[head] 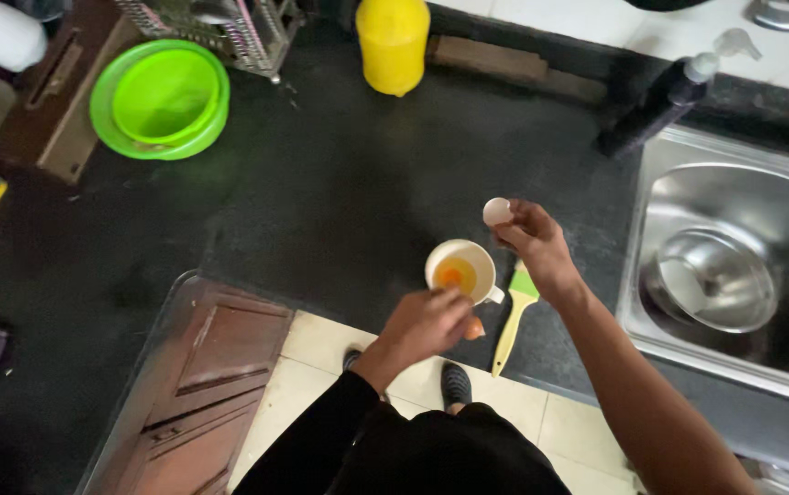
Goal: The person takes an egg from a crate, cracks it into a cup, whisks it with chopsticks, and then walks to a counter to put it down next to a brush.
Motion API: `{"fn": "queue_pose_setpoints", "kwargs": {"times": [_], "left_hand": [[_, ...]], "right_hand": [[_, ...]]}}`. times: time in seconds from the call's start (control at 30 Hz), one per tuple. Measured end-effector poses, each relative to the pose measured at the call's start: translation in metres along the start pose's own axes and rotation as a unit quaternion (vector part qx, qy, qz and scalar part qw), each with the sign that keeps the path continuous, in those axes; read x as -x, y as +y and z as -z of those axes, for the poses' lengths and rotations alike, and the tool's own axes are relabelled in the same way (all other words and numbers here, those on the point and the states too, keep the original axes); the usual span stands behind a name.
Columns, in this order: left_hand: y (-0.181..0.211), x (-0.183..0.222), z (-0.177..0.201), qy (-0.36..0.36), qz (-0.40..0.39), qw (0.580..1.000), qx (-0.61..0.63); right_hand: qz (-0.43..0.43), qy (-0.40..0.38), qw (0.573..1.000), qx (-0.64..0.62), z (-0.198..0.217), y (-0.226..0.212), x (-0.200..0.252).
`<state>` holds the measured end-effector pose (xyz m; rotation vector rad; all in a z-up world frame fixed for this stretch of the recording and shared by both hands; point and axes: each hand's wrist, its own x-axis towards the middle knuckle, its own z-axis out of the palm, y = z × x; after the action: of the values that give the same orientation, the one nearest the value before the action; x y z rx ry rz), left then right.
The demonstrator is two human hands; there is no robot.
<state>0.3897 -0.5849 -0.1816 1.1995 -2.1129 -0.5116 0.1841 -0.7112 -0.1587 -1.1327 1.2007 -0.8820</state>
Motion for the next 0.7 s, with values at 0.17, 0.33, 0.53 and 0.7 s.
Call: {"fn": "queue_pose_setpoints", "kwargs": {"times": [0.17, 0.33, 0.53, 0.7], "left_hand": [[0.004, 0.013, -0.047, -0.192, -0.084, 0.967, -0.146], [0.006, 0.02, -0.073, -0.158, -0.038, 0.967, -0.198], [0.036, 0.032, -0.036, -0.069, 0.02, 0.988, -0.136], [0.054, 0.006, 0.048, 0.134, 0.122, 0.983, -0.016]], "right_hand": [[-0.024, 0.0, 1.0, -0.01, 0.013, 0.012, 0.009], [-0.01, -0.053, 0.998, -0.026, 0.018, 0.02, 0.012], [-0.028, -0.105, 0.993, -0.045, 0.01, 0.008, 0.012], [-0.053, -0.166, 0.984, 0.033, -0.024, -0.019, 0.013]]}}
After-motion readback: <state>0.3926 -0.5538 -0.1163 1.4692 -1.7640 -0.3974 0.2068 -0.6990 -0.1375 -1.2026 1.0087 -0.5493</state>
